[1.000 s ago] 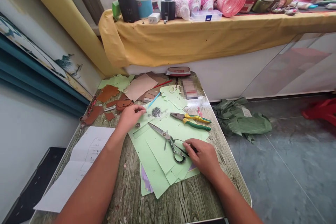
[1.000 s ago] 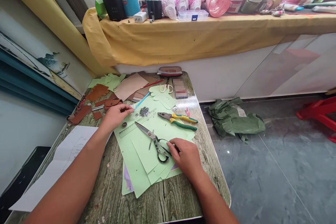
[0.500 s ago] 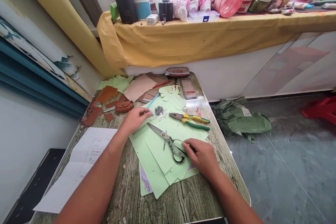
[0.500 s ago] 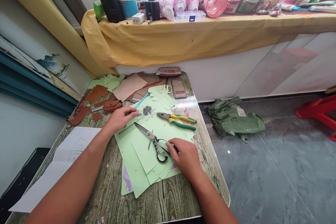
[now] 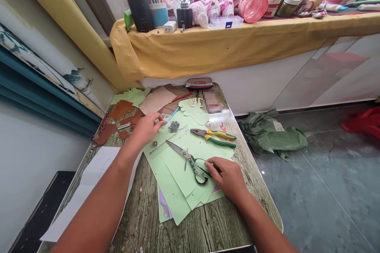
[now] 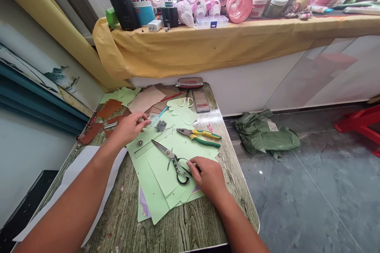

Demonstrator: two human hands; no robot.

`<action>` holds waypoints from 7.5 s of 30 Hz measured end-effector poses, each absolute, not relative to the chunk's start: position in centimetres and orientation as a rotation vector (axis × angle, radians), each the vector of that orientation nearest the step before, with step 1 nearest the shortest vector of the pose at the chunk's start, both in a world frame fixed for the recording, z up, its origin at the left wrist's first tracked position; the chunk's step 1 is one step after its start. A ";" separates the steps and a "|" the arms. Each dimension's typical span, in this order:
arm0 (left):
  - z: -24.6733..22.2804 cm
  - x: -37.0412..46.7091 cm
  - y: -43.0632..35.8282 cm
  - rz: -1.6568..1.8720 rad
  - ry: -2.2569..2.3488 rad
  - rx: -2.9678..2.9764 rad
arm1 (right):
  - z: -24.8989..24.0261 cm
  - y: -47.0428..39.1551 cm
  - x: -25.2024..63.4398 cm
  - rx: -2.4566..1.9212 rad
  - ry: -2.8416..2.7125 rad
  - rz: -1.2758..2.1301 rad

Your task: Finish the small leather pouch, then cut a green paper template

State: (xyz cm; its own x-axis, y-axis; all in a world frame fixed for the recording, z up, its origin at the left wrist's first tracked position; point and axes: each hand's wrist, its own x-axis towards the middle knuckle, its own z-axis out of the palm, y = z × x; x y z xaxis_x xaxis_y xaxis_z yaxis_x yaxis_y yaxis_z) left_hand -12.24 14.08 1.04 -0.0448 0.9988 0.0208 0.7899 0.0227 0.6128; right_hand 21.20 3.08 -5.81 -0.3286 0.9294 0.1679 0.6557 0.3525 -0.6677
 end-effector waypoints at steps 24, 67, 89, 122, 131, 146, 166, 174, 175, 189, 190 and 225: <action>2.3 -15.6 18.2 1.171 1.904 1.654 | -5.8 3.1 21.2 -1.359 -2.113 0.659; -0.7 -12.6 15.0 0.614 2.106 1.745 | -5.8 3.2 21.3 -1.350 -2.128 0.625; 5.1 -14.8 23.3 -0.007 1.961 2.491 | -5.8 3.1 21.3 -1.345 -2.103 0.649; 4.9 -16.5 22.2 -0.115 1.808 2.447 | -6.1 3.0 21.4 -1.357 -2.109 0.656; 4.3 -16.4 22.0 -0.156 1.922 2.424 | -5.9 3.1 21.3 -1.360 -2.112 0.644; 4.8 -13.6 19.2 0.353 2.269 2.176 | -5.7 3.0 21.3 -1.408 -2.119 0.682; -1.4 0.6 -2.1 0.348 1.657 2.215 | -5.4 3.1 22.0 -1.463 -1.711 0.750; 0.5 -0.9 1.2 0.011 2.008 1.985 | -5.4 3.1 21.9 -1.475 -1.582 0.777; 0.4 -0.8 1.7 -0.030 2.018 1.959 | -5.4 3.1 21.8 -1.474 -1.576 0.779; 0.3 -5.7 3.1 0.198 2.068 1.810 | -5.3 3.2 22.1 -1.473 -1.576 0.791; 0.5 -6.9 3.4 0.261 2.103 1.782 | -5.4 3.2 22.1 -1.476 -1.580 0.793; 0.4 -23.0 10.7 0.102 2.534 1.722 | -5.5 3.3 21.5 -1.586 -1.882 0.710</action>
